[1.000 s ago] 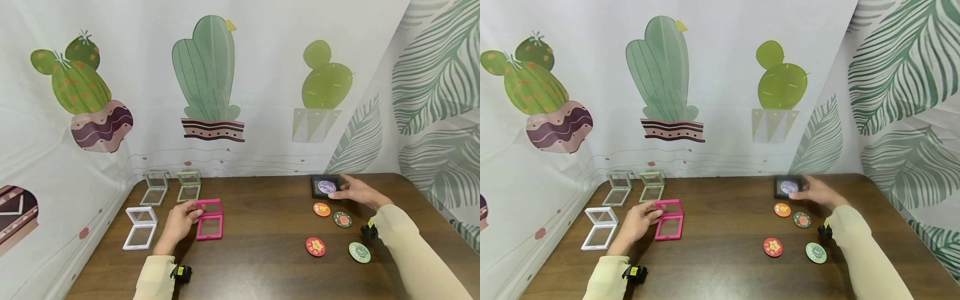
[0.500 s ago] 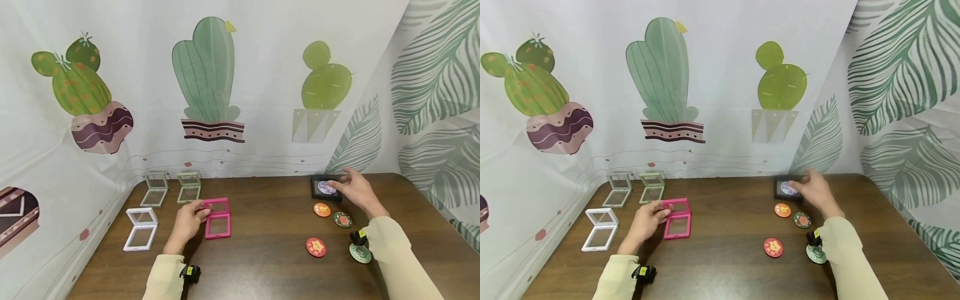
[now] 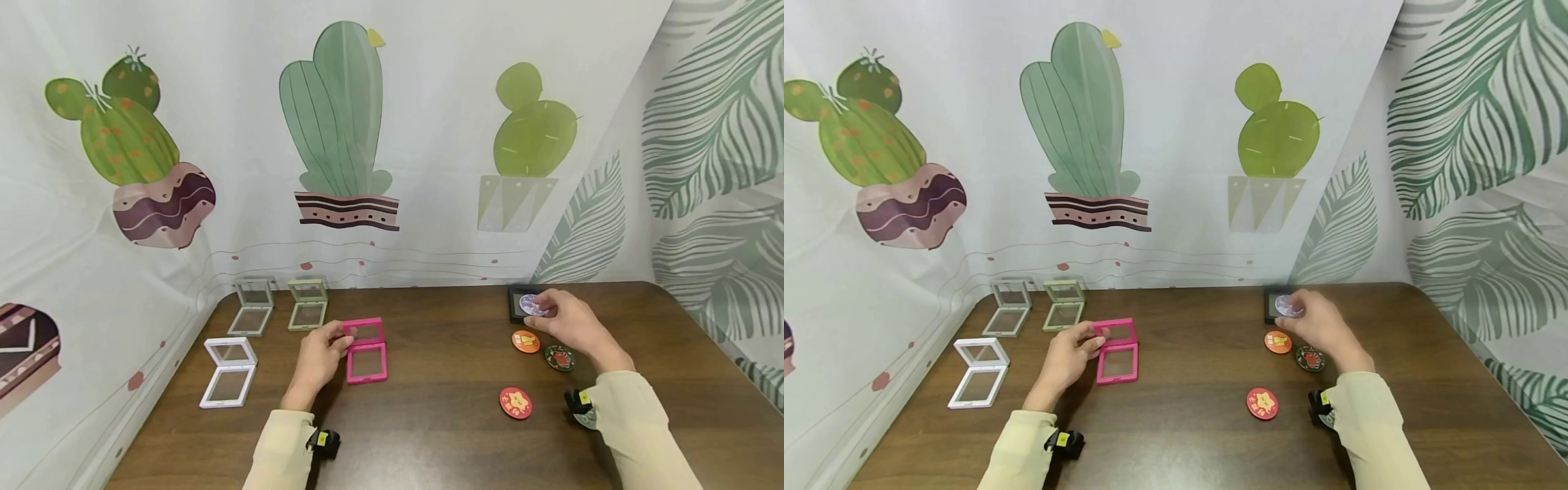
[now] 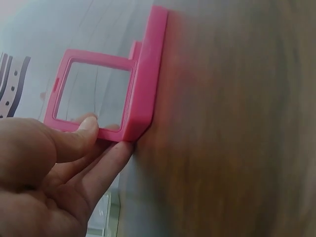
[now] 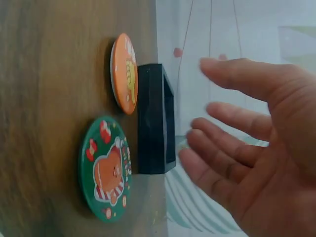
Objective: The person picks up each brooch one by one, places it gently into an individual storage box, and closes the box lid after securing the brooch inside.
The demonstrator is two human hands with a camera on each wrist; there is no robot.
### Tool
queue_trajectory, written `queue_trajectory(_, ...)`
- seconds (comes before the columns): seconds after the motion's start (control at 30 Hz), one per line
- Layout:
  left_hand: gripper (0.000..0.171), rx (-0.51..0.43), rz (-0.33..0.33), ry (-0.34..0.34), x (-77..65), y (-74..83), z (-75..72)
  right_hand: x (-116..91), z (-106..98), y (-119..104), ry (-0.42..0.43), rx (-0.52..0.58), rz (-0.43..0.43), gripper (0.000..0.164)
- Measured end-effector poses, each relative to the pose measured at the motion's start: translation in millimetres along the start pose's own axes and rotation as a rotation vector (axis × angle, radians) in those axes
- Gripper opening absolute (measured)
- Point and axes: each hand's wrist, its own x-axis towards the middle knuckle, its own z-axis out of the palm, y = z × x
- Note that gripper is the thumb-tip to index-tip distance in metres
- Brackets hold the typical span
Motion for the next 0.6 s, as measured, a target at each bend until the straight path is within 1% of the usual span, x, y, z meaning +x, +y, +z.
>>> queue_trajectory(0.17,0.009,0.038,-0.007,0.013,0.3,4.4,5.5,-5.9,4.2,-8.5,-0.040,-0.066,-0.050,0.044)
queue_trajectory(0.27,0.009,0.042,-0.020,0.014,1.0,7.4,9.4,-7.8,6.5,-11.9,-0.066,-0.100,-0.056,0.042)
queue_trajectory(0.37,0.009,0.023,-0.036,0.016,2.4,10.3,13.9,-9.0,8.7,-13.9,-0.091,-0.135,-0.035,0.043)
queue_trajectory(0.5,0.006,0.014,-0.035,0.030,3.6,13.2,18.7,-10.2,12.3,-13.9,-0.128,-0.155,0.016,0.048)
queue_trajectory(0.6,0.004,0.031,-0.017,0.043,3.9,14.2,21.0,-10.2,14.7,-12.9,-0.136,-0.164,0.042,0.050)
